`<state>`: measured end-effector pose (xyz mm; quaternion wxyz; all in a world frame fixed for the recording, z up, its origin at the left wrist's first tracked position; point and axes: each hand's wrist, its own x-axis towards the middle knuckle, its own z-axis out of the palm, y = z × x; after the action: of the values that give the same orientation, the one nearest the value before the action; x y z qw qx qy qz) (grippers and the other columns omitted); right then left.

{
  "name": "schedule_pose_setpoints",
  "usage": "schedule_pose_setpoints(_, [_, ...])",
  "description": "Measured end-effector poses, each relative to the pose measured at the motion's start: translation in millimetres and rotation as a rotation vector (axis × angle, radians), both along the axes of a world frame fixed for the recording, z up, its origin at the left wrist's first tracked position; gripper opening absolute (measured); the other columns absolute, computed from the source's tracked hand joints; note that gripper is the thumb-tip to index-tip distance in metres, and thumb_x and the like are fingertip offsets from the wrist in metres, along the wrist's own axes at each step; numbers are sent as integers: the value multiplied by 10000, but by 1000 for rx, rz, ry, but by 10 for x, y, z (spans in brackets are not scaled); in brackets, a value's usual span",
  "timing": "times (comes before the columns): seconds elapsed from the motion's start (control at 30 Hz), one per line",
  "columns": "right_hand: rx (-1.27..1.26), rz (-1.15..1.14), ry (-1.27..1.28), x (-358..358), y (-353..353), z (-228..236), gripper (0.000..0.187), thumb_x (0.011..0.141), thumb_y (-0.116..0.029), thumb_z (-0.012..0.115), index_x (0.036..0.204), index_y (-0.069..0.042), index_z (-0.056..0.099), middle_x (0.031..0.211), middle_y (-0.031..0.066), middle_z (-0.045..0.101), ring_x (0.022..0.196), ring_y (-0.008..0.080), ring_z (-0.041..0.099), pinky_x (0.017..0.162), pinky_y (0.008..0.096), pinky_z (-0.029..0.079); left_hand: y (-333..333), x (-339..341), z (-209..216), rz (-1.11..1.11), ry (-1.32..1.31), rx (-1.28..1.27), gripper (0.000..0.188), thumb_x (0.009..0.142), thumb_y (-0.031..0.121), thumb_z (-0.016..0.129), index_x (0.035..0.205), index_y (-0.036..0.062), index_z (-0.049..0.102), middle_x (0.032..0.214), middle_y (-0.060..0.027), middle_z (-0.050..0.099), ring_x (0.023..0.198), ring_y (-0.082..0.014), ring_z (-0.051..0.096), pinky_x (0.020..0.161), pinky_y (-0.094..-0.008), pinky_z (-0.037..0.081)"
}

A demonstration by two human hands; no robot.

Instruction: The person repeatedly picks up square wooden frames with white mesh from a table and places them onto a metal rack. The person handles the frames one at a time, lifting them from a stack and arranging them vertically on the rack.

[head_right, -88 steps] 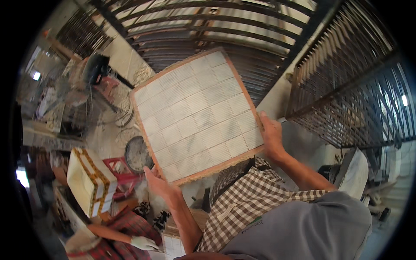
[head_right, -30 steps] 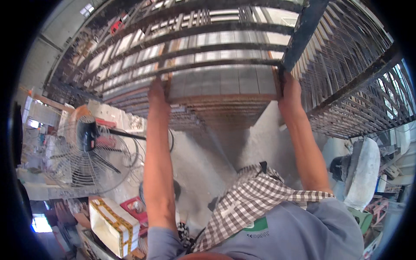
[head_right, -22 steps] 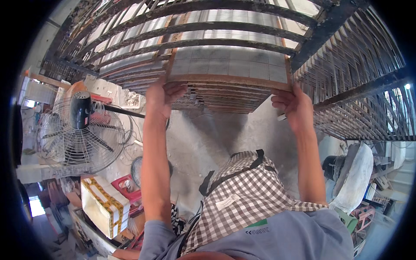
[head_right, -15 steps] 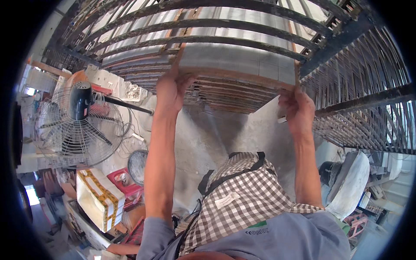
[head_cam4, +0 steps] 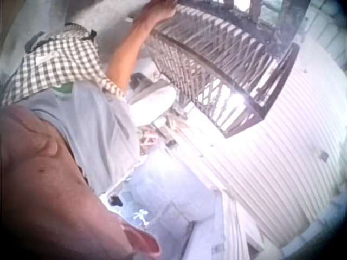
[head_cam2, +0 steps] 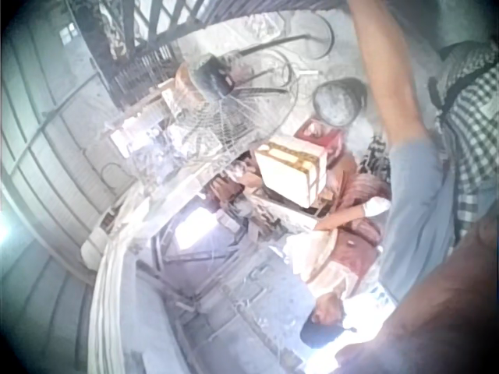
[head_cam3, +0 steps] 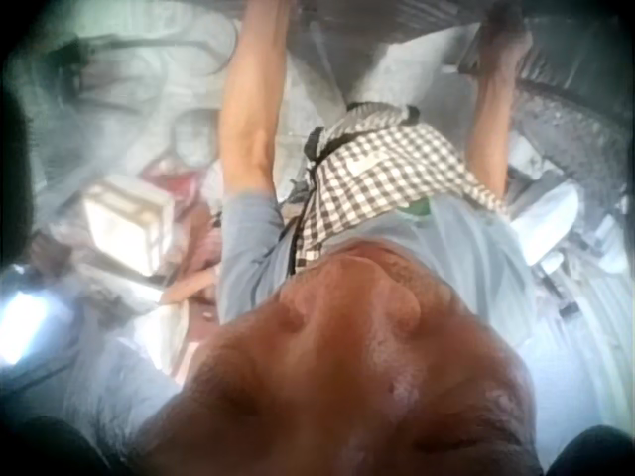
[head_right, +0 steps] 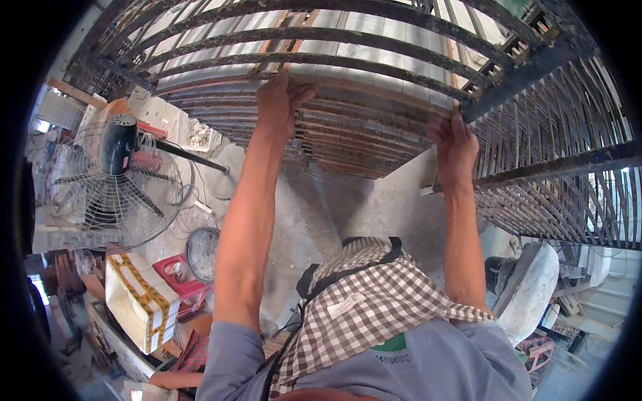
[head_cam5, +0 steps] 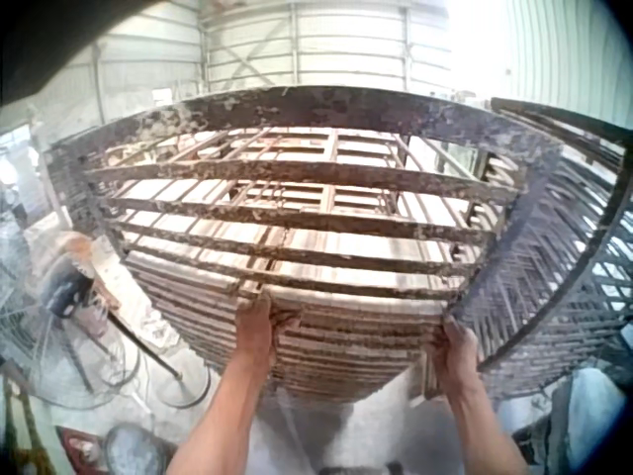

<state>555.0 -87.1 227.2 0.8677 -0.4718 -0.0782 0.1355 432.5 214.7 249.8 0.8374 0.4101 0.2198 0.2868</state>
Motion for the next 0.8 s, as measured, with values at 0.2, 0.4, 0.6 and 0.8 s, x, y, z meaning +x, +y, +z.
schedule_pose_setpoints(0.2, [-14, 22, 10, 127, 101, -111, 289, 961, -223, 525, 1109, 25, 538, 945, 154, 648, 803, 218, 635, 719, 333, 523, 129, 11, -100, -40, 155, 66, 439, 975, 362, 442, 1145, -42, 462, 863, -188, 647, 703, -274, 675, 573, -311, 574])
schedule_pose_setpoints(0.4, [-329, 221, 75, -391, -130, -186, 341, 997, -282, 396, 1123, 6, 528, 969, 181, 648, 747, 243, 654, 687, 330, 550, -483, -984, -220, -81, 221, 103, 531, 954, 481, 435, 1205, 13, 459, 970, -158, 649, 710, -247, 663, 587, -322, 542])
schedule_pose_setpoints(0.6, [-848, 1088, 20, -1638, -157, -1241, 408, 961, -273, 474, 1240, 22, 512, 1038, 181, 652, 848, 235, 674, 732, 328, 555, -1575, -2778, -1782, -198, 612, -35, 576, 909, 417, 571, 1319, 25, 471, 1116, -116, 626, 866, -173, 617, 719, -313, 510])
schedule_pose_setpoints(0.8, [-1037, 1653, -772, -2770, -273, -1710, 421, 935, -392, 507, 1174, -62, 611, 1157, 142, 630, 1050, 293, 596, 923, 376, 451, -2386, -4222, -2277, -566, 1086, 281, 451, 913, 355, 535, 1202, 13, 593, 1211, -134, 615, 1152, -251, 550, 989, -357, 394])
